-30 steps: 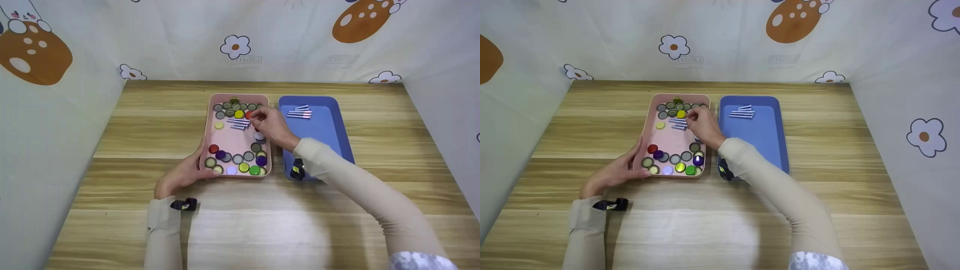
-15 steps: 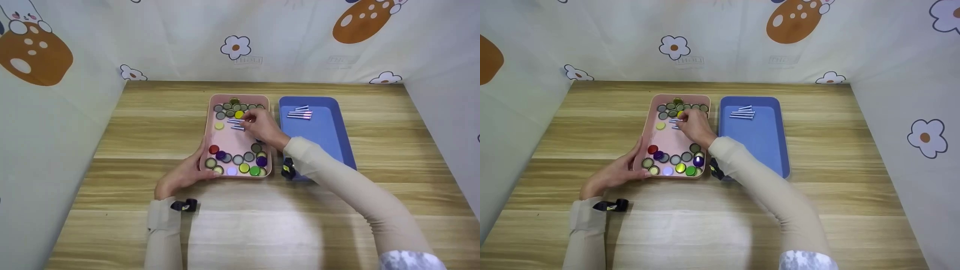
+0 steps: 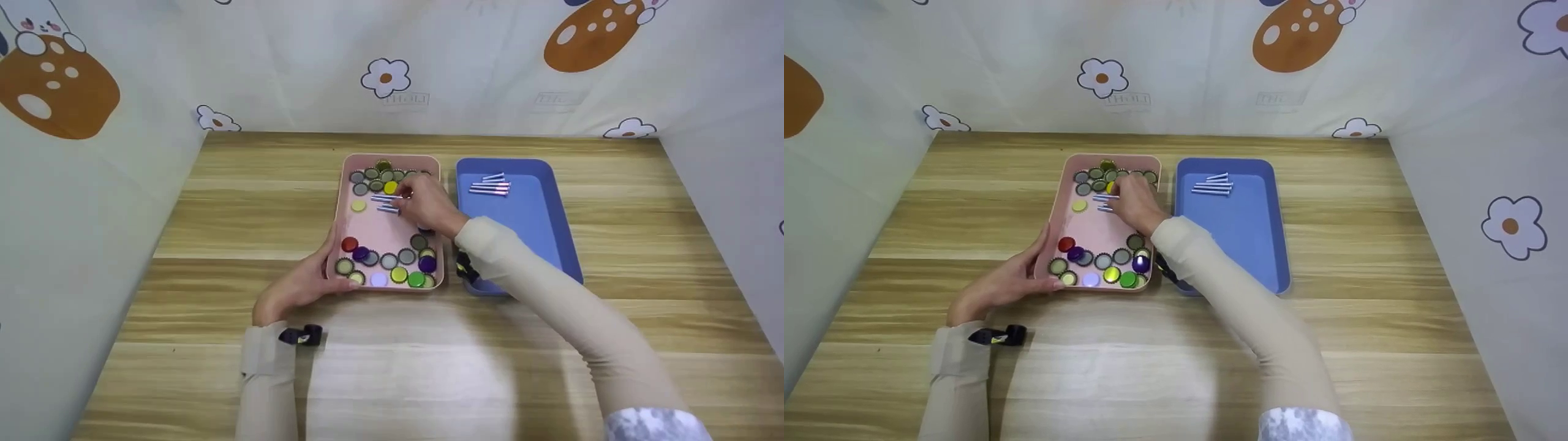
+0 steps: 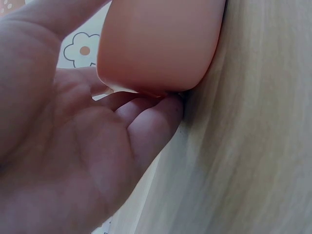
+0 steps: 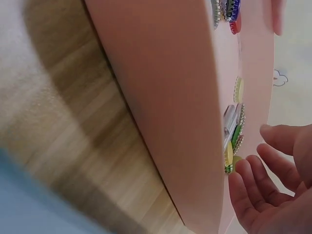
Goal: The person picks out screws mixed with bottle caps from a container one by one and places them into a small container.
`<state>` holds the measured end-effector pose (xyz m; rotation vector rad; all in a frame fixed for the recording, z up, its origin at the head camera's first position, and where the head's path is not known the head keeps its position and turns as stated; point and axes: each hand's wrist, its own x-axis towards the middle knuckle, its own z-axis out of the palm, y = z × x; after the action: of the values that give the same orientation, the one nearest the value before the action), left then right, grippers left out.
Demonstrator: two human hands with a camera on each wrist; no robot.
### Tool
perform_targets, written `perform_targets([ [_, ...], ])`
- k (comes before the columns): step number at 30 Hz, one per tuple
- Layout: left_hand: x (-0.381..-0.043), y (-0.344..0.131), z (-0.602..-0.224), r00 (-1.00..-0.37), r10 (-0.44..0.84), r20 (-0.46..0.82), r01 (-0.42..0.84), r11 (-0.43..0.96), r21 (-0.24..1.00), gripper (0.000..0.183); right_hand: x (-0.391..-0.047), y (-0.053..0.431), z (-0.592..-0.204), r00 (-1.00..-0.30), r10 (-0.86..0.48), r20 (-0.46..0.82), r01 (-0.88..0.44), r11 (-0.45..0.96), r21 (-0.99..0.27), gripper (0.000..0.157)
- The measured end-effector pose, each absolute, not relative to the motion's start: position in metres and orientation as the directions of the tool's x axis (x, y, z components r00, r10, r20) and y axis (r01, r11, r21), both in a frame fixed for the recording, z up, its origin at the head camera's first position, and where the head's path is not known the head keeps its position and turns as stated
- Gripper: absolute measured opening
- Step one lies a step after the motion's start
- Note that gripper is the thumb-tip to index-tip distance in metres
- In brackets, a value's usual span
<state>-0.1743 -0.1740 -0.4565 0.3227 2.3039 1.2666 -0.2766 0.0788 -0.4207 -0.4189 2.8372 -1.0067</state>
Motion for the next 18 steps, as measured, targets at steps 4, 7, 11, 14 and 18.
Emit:
perform_targets([
  [4, -0.1736, -0.1743, -0.4573, -0.856, 0.421, -0.299, -0.019, 0.553, 0.833, 0.118, -0.2776, 0.0754, -0.4224, -0.953, -0.303, -0.015, -0.236, 0.77, -0.593, 0.021],
  [7, -0.1736, -0.1743, -0.4578, -0.855, 0.427, -0.295, -0.016, 0.546, 0.837, 0.118, -0.278, 0.0739, -0.4238, -0.951, -0.308, -0.031, -0.235, 0.783, -0.576, 0.021],
  [11, -0.1744, -0.174, -0.4581, -0.853, 0.428, -0.298, -0.02, 0.543, 0.84, 0.117, -0.2783, 0.0729, -0.4242, -0.948, -0.316, -0.043, -0.239, 0.793, -0.56, 0.021],
  [14, -0.1752, -0.174, -0.4583, -0.853, 0.427, -0.299, -0.021, 0.544, 0.839, 0.117, -0.2793, 0.0726, -0.4243, -0.945, -0.325, -0.041, -0.25, 0.796, -0.552, 0.02],
  [18, -0.1757, -0.1742, -0.459, -0.853, 0.43, -0.298, -0.023, 0.538, 0.843, 0.117, -0.2808, 0.072, -0.4252, -0.942, -0.332, -0.046, -0.257, 0.802, -0.539, 0.018],
])
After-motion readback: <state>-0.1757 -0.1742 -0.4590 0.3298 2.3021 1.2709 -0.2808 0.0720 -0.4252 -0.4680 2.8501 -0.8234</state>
